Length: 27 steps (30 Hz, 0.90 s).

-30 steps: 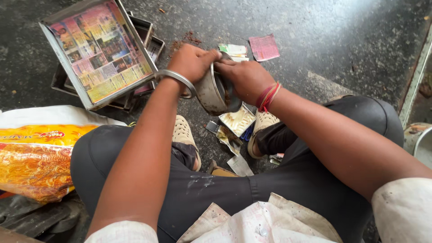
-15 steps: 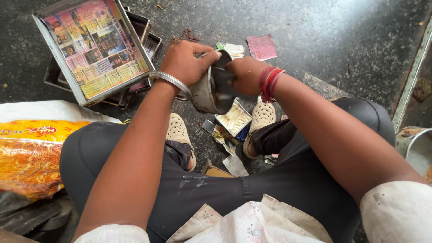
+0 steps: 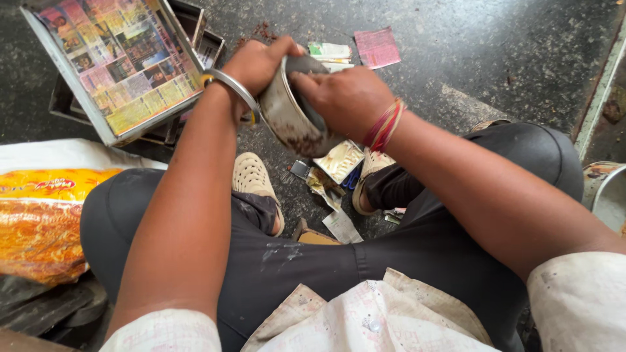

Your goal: The person scrapes debris from a metal tray and then scrubs the inside of several metal containers using a cloth and a metal scraper. The person handles the containers one at a time, wiping and scraping them before setting them aside.

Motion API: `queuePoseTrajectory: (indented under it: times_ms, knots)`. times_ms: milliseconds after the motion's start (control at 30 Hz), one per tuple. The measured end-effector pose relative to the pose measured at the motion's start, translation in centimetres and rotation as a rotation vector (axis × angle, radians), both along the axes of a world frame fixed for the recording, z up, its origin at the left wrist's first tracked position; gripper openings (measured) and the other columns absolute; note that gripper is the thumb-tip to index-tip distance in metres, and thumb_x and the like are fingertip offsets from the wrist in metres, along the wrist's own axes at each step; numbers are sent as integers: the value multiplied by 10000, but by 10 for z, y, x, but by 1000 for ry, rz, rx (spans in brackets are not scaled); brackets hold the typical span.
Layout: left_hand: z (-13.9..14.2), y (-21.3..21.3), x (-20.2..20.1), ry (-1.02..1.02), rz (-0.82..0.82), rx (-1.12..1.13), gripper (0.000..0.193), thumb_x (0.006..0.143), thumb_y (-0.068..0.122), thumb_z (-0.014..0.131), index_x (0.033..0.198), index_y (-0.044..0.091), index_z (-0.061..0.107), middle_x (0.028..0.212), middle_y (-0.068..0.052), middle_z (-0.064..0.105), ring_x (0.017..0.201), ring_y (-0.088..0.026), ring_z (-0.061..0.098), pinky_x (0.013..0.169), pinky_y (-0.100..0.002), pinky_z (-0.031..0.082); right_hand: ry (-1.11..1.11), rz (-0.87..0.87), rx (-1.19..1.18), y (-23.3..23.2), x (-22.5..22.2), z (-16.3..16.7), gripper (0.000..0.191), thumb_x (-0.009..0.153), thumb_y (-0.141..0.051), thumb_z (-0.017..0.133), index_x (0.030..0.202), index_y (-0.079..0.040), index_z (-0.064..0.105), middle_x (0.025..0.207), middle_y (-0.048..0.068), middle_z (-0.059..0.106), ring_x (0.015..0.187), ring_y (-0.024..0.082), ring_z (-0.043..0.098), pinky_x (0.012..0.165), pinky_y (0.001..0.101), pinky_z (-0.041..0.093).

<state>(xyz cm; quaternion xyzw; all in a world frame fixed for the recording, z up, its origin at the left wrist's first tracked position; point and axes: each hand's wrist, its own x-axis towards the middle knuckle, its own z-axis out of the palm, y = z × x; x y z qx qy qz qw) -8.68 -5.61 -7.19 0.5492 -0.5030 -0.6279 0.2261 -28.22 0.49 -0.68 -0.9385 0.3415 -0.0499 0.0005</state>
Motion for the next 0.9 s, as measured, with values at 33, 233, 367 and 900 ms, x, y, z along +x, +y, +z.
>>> queuePoseTrajectory:
  times_ms: [33,233,367,900]
  knots:
    - [0,-1,5,107,27,21,400,849,433,625,1003,107,799,887,-47,796,727,-139,740,676,-302,598,-180,97,-80,-1,-3,0,541,773,-172,607,1300,-53,589,973,144,765,659,326,724,512,424,540]
    - [-1,-1,5,24,-51,87,451,806,467,659,1010,88,790,892,-54,769,705,-151,696,659,-307,570,107,-58,70,-5,-12,2,427,935,-179,618,1361,-188,597,710,148,701,637,361,715,546,473,551]
    - [2,1,-4,31,4,-21,459,802,479,646,969,86,812,807,-49,752,653,-142,677,612,-301,557,123,-183,150,-5,-11,7,412,920,-160,620,1329,-210,616,752,175,711,689,391,714,596,508,555]
    - [3,18,-25,-260,89,-602,435,888,502,730,858,78,824,743,-107,713,674,-200,673,643,-353,528,284,-324,282,-26,-27,-12,224,830,-136,696,1046,-83,725,863,221,728,821,412,722,724,507,581]
